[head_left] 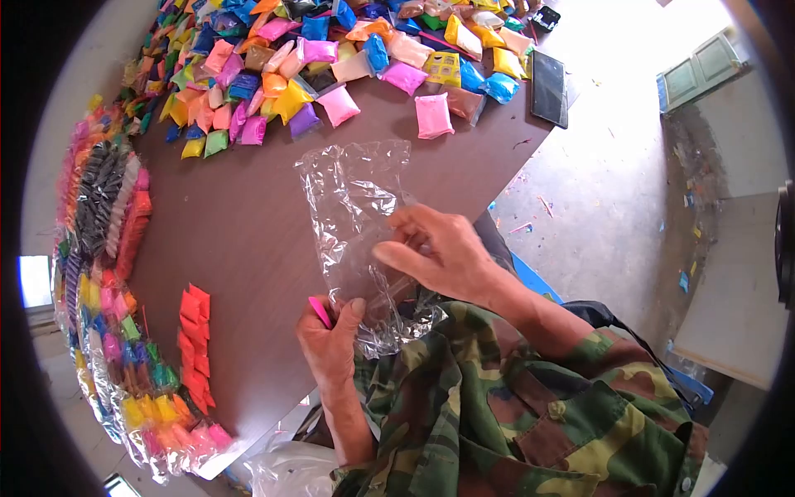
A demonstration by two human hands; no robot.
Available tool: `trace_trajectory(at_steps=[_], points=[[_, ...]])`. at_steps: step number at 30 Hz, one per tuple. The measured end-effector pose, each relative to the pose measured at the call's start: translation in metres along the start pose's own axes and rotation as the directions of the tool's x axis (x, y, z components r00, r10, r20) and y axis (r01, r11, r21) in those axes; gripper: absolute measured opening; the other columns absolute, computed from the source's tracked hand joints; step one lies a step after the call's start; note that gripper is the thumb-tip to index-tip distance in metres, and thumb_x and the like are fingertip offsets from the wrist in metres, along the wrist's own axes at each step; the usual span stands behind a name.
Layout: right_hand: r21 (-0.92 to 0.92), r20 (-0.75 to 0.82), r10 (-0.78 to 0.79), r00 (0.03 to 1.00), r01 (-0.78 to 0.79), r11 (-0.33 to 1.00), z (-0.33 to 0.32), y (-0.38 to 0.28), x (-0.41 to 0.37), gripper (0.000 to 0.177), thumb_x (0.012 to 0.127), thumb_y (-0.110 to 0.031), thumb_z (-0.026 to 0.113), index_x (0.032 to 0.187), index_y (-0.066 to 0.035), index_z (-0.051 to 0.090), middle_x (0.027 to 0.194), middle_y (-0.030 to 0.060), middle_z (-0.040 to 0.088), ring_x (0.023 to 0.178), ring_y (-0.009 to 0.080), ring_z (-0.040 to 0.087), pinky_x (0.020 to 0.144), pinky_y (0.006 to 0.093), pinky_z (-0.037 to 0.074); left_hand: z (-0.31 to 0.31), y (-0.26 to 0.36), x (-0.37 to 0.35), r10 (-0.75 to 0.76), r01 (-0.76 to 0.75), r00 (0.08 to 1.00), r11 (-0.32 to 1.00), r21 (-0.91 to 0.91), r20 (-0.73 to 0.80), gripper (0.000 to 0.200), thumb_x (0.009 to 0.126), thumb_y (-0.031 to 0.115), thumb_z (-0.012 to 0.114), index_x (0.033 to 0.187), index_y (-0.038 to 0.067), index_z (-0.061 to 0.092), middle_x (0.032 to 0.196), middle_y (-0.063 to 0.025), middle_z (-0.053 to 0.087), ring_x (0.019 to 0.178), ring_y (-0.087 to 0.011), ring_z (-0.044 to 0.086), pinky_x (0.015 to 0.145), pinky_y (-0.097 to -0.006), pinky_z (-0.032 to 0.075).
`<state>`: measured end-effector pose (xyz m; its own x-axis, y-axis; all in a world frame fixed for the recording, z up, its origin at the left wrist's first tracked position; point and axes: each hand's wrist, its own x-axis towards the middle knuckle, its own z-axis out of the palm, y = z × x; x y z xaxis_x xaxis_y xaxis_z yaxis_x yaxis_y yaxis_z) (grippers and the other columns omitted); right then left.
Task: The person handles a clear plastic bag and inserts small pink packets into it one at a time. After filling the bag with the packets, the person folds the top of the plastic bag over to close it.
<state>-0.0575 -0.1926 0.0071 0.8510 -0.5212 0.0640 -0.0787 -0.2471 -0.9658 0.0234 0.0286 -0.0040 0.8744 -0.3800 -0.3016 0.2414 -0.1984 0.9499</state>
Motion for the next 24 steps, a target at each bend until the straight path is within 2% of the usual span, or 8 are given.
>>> trace_trajectory(at_steps=[5, 8, 11, 14, 17, 18, 21, 24], points=[[0.476, 0.144, 0.188, 0.972, -0.235, 0.847, 0.004, -0.002, 0.013, 0.016, 0.107, -0.013, 0.069, 0.106, 0.003, 0.072, 0.09, 0.0006, 0.07, 0.076, 0.0069, 0.062, 0.066, 0.0263, 0.051, 0.006, 0.007, -0.008, 0.041, -0.041, 0.999, 0.999, -0.014, 0.026, 0.034, 0.088, 0.025, 0.095, 0.089, 0.005, 0.067, 0.078, 0.0043, 0.062, 0.069, -0.0046, 0.05, 0.062, -0.0229, 0.04], [0.481, 0.0, 0.128, 0.992, -0.112, 0.869, -0.032, -0.008, 0.011, 0.02, 0.109, -0.015, 0.064, 0.1, 0.0, 0.073, 0.082, -0.002, 0.067, 0.072, 0.0047, 0.059, 0.063, 0.0253, 0.047, 0.006, 0.011, -0.009, 0.038, -0.019, 0.994, 0.985, -0.173, 0.106, 0.026, 0.094, 0.023, 0.09, 0.097, 0.003, 0.073, 0.078, 0.0025, 0.063, 0.07, -0.0057, 0.053, 0.063, -0.023, 0.042], [0.473, -0.218, 0.125, 0.968, -0.007, 0.881, -0.096, -0.009, 0.001, 0.022, 0.109, -0.017, 0.06, 0.096, -0.002, 0.07, 0.085, -0.0007, 0.062, 0.071, 0.0066, 0.055, 0.062, 0.0255, 0.043, 0.017, 0.009, 0.003, 0.306, -0.316, 0.948, 0.865, 0.39, 0.089, 0.017, 0.102, 0.019, 0.08, 0.111, 0.005, 0.077, 0.089, -0.0041, 0.072, 0.074, -0.0123, 0.063, 0.066, -0.0301, 0.053], [0.431, -0.354, 0.011, 0.935, 0.153, 0.889, -0.152, -0.007, -0.012, 0.029, 0.111, -0.015, 0.051, 0.091, 0.002, 0.063, 0.087, 0.0062, 0.055, 0.071, 0.0108, 0.052, 0.063, 0.0272, 0.04, 0.038, 0.001, 0.011, 0.643, -0.607, 0.724, 0.42, 0.675, 0.25, 0.021, 0.102, 0.017, 0.077, 0.12, 0.006, 0.079, 0.113, -0.0099, 0.078, 0.084, -0.023, 0.07, 0.074, -0.0354, 0.059], [0.589, -0.382, 0.068, 0.921, 0.186, 0.786, -0.186, -0.009, -0.027, 0.024, 0.112, -0.02, 0.05, 0.099, -0.004, 0.061, 0.082, 0.004, 0.054, 0.069, 0.0114, 0.05, 0.061, 0.0286, 0.039, 0.06, 0.002, -0.001, 0.58, -0.585, 0.704, 0.147, 0.798, 0.409, 0.025, 0.099, 0.016, 0.078, 0.122, 0.006, 0.08, 0.134, -0.0116, 0.074, 0.102, -0.0278, 0.071, 0.079, -0.0375, 0.062], [0.595, -0.396, 0.075, 0.915, 0.194, 0.78, -0.191, -0.006, -0.03, 0.023, 0.112, -0.021, 0.051, 0.1, -0.004, 0.061, 0.081, 0.0035, 0.054, 0.069, 0.0113, 0.05, 0.061, 0.0287, 0.038, 0.066, -0.005, -0.007, 0.534, -0.557, 0.741, 0.151, 0.817, 0.407, 0.031, 0.101, 0.023, 0.076, 0.127, 0.006, 0.078, 0.14, -0.0074, 0.072, 0.119, -0.0268, 0.067, 0.091, -0.0414, 0.059], [0.607, -0.432, 0.088, 0.898, 0.217, 0.765, -0.201, -0.002, -0.034, 0.022, 0.112, -0.021, 0.051, 0.101, -0.005, 0.061, 0.079, 0.0026, 0.054, 0.068, 0.011, 0.048, 0.06, 0.0289, 0.037, 0.078, -0.012, -0.014, 0.582, -0.58, 0.665, 0.009, 0.814, 0.468, 0.037, 0.106, 0.028, 0.07, 0.133, 0.003, 0.074, 0.142, -0.009, 0.07, 0.128, -0.0287, 0.063, 0.106, -0.049, 0.051], [0.609, -0.468, 0.081, 0.88, 0.255, 0.751, -0.203, -0.004, -0.037, 0.022, 0.112, -0.02, 0.051, 0.101, -0.004, 0.062, 0.079, 0.0032, 0.055, 0.067, 0.0112, 0.047, 0.06, 0.0293, 0.037, 0.112, -0.016, -0.02, 0.508, -0.797, 0.58, 0.193, 0.572, 0.636, 0.05, 0.102, 0.024, 0.069, 0.147, 0.002, 0.063, 0.152, -0.0149, 0.062, 0.138, -0.0327, 0.058, 0.118, -0.0548, 0.041]])
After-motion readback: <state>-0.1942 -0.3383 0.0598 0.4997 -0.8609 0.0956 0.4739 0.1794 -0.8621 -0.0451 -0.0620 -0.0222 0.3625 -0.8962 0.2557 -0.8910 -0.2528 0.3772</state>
